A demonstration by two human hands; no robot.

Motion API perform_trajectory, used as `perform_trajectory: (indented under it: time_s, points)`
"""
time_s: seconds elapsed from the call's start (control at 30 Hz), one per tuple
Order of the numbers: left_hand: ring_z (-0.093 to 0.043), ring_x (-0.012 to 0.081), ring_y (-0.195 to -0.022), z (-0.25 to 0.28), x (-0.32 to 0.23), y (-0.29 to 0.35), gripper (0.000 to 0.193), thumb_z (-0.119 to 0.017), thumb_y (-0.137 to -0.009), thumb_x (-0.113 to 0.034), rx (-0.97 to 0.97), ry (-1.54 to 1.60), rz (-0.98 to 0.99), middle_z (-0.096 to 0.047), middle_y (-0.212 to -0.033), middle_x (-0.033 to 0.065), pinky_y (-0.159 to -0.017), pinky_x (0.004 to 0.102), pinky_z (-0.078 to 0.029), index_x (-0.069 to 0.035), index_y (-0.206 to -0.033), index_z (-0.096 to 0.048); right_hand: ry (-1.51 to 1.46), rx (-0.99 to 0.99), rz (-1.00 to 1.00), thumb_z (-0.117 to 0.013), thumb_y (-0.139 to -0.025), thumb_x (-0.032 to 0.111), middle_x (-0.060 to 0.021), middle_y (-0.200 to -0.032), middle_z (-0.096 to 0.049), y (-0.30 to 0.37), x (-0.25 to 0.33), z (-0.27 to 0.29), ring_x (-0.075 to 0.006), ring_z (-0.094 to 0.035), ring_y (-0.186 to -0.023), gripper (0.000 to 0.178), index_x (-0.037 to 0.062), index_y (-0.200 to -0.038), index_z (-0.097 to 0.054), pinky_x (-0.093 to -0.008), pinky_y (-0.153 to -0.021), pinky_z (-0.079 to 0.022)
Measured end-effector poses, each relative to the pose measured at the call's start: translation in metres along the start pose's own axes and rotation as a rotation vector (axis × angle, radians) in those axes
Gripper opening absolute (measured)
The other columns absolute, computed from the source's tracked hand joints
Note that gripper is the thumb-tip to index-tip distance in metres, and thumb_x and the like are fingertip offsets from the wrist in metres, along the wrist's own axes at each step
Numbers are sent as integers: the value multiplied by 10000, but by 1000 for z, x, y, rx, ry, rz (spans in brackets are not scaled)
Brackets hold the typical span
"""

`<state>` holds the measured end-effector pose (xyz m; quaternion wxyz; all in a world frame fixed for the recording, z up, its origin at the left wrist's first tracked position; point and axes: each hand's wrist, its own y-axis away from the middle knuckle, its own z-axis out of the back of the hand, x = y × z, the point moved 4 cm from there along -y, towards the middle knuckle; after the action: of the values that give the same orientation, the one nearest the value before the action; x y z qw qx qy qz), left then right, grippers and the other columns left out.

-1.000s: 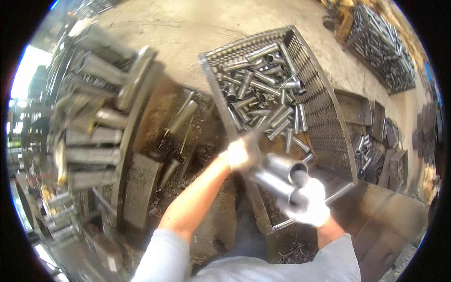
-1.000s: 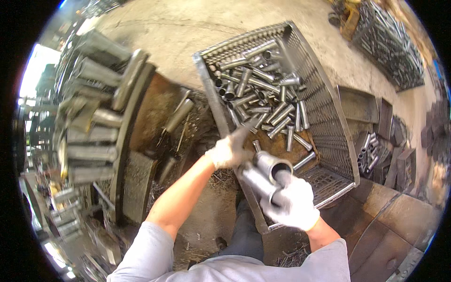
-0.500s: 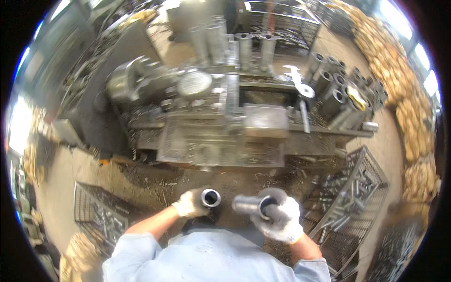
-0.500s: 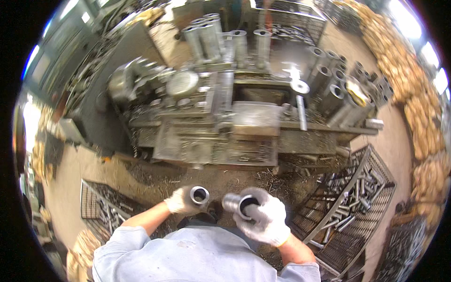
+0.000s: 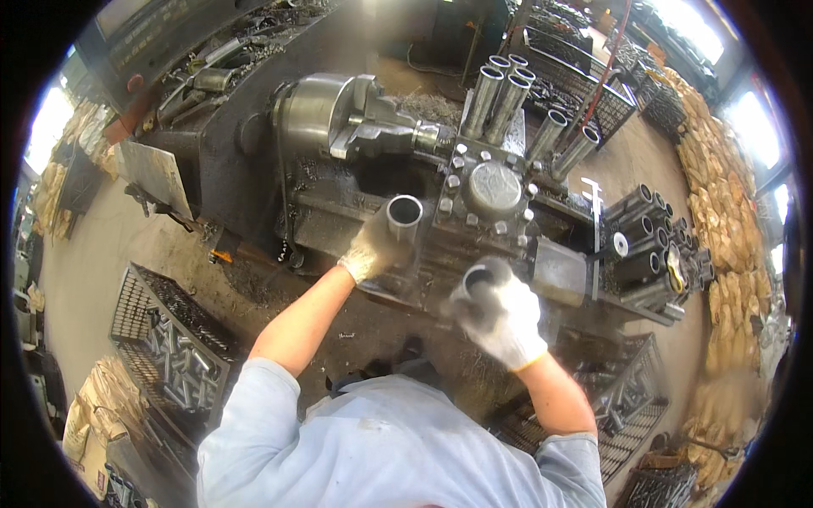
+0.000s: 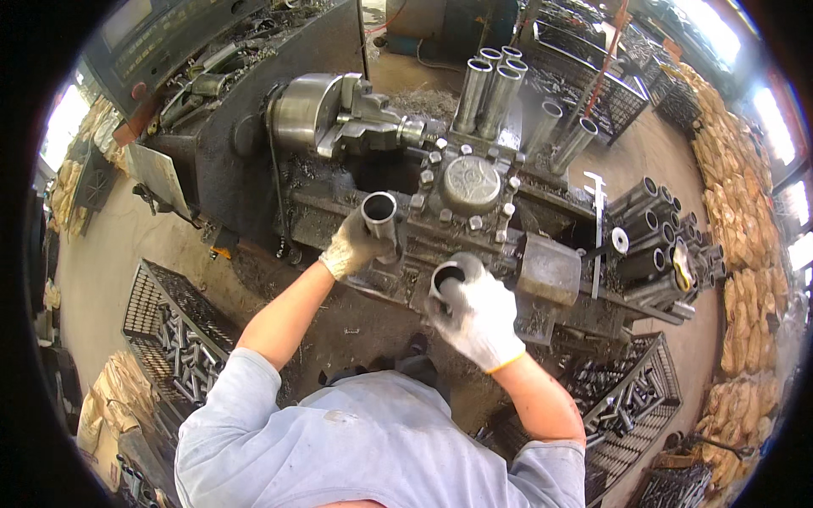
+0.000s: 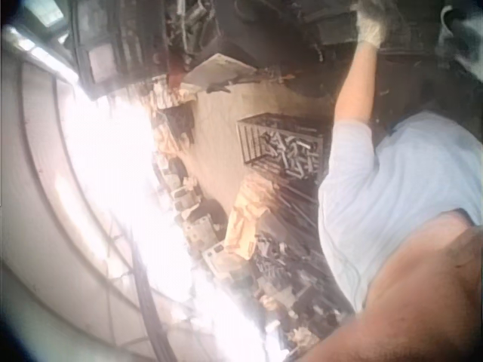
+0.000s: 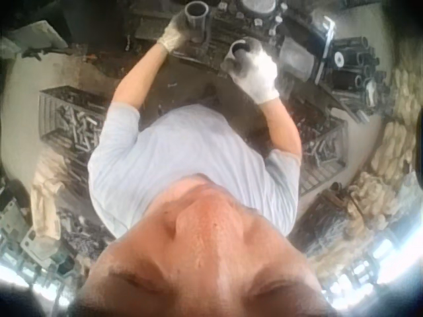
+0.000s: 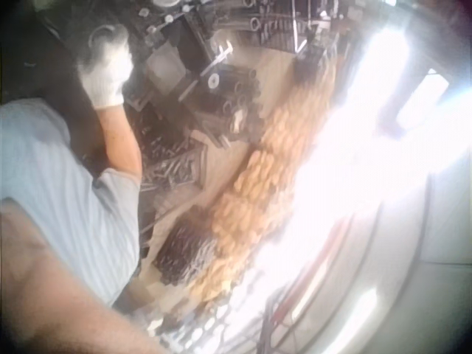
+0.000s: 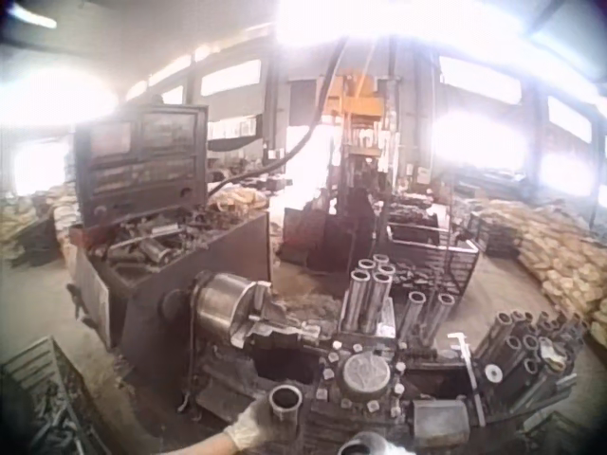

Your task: The person repeatedly picks up cylindrical metal parts from a wire basket, places them into a machine fixture, and then removes them to return to the basket. The cycle continues with multiple parts handled one at a time.

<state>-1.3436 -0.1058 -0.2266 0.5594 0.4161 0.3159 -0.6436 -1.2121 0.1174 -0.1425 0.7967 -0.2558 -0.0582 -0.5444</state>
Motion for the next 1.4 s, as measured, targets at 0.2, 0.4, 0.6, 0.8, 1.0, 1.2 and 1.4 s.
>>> perform_trajectory:
  time_s: [0.2,0.4,0.6,0.8,1.0,1.2,1.4]
  points:
    - [-678,226,-1186,-6,13,10,669,-855,-779,-93,6,19,-292,-714,-1248,100,-1051,400,-544,-71,-1392,-589,-195,243,179,-868,-785,262,-189,-1436,-617,-20,-14,51,-412,-725,-1082,382,89,-1108,-763,-466,-824,-643]
    - [-609,331,-1382,89,-21,-2,771,-759,-828,2,-330,-377,-379,-619,-1466,189,-1159,454,-507,-27,-1546,-481,-407,172,172,-838,-820,172,-177,-1288,-741,-144,-79,83,-355,-772,-1023,395,77,-1200,-787,-431,-930,-628]
    - [-510,430,-1426,158,-33,-143,743,-830,-781,-221,-720,-938,-637,-594,-1482,197,-1244,539,-370,-62,-1462,-581,261,437,357,-807,-798,366,-184,-1089,-791,-320,-128,-59,-393,-768,-988,516,93,-1234,-760,-496,-887,-607]
    - [-471,423,-1476,157,-14,-170,705,-798,-770,-197,-746,-977,-617,-582,-1510,172,-1258,563,-341,-93,-1439,-602,485,1200,518,-757,-834,277,-149,-965,-793,-320,-235,-158,-310,-758,-886,274,62,-992,-821,-460,-774,-600]
    - [-466,407,-1493,159,-18,-166,693,-792,-765,-198,-736,-943,-586,-596,-1506,153,-1270,558,-324,-83,-1426,-619,461,674,332,-694,-932,395,-254,-1130,-783,-340,-243,-124,-360,-752,-1077,394,38,-1031,-827,-487,-954,-567]
    - [-478,395,-1477,160,-24,-165,694,-780,-764,-186,-739,-872,-619,-597,-1490,157,-1296,548,-293,-79,-1428,-609,28,736,-336,-732,-942,494,-176,-1143,-768,-373,-137,-77,-257,-719,-927,700,31,-1460,-643,-399,-750,-592]
    - [-476,400,-1475,158,-24,-162,689,-774,-765,-172,-754,-877,-582,-589,-1492,148,-1284,552,-305,-90,-1428,-604,-244,1118,-80,-828,-839,301,-196,-1176,-780,-349,-149,-124,-291,-749,-1038,520,-41,-1218,-732,-459,-876,-640]
